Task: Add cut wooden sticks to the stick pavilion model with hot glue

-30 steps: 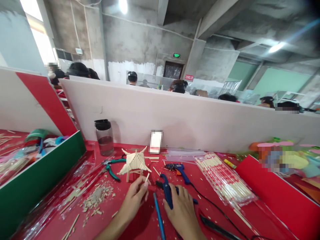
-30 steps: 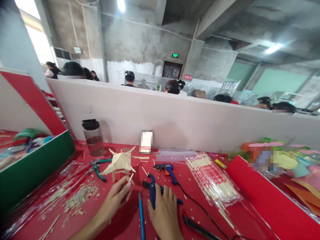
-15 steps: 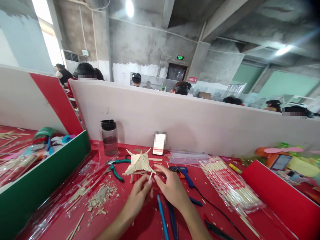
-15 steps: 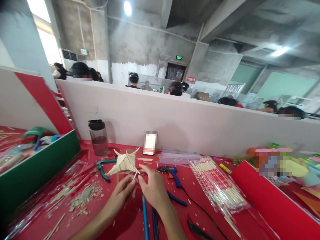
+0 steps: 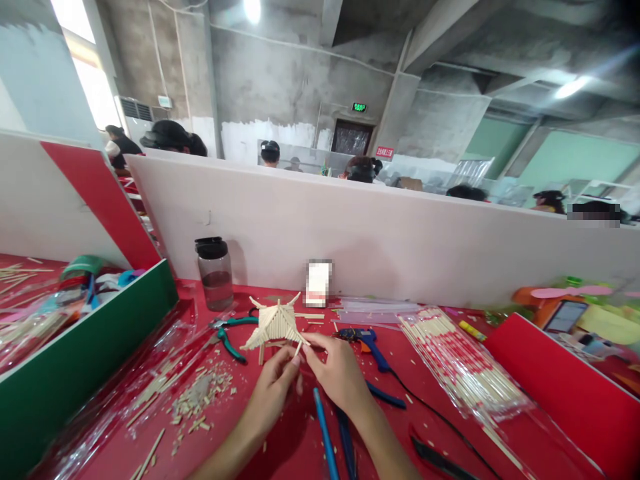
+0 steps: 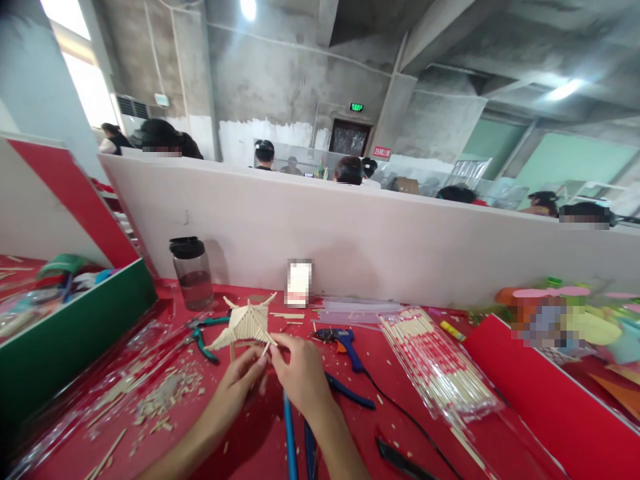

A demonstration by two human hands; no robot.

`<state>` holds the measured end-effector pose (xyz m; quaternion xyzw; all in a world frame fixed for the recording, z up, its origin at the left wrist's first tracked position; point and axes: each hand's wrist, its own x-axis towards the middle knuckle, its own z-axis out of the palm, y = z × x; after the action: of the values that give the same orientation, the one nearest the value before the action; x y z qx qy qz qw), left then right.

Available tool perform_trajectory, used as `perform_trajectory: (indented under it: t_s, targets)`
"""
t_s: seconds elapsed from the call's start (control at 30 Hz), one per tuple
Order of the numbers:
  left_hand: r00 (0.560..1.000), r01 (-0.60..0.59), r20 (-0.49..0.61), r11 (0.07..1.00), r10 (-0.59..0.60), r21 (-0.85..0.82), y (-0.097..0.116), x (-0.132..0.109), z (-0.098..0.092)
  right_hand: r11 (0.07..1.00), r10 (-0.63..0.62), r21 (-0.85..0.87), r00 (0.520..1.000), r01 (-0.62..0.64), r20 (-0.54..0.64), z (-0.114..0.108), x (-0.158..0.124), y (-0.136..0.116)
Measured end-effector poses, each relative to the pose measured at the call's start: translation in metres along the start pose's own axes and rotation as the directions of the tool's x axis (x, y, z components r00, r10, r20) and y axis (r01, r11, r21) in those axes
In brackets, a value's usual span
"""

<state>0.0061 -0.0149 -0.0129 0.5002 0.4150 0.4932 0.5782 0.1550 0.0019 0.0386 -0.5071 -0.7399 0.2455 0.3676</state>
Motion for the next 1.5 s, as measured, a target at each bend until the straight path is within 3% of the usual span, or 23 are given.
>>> perform_trajectory:
  t_s: [0.7,1.03,1.27,1.5]
  targets:
    - [1.0,0.016,-0.009,1.0,-0.016,0.007,0.014,-0.003,0.003,1.0,-0.006,-0.009,1.0,0.006,0.006,-0.001,0.0,-0.004]
    - [1.0,0.027,0.011,1.0,-0.027,0.013,0.011,-0.002,0.0,1.0,0.01,0.016,1.0,-0.011,0.026,-0.004,0.0,-0.003]
    - [0.999,0.037,0.005,0.999,-0.037,-0.023,0.01,-0.003,0.0,0.999,0.025,-0.026,1.0,-0.024,0.018,-0.027,0.003,0.004]
    - [0.996,0.094,0.009,0.996,-0.094,-0.007,0.013,-0.004,0.001,0.95,0.186,-0.26,0.982,-0.172,0.031,-0.064,0.001,0.048]
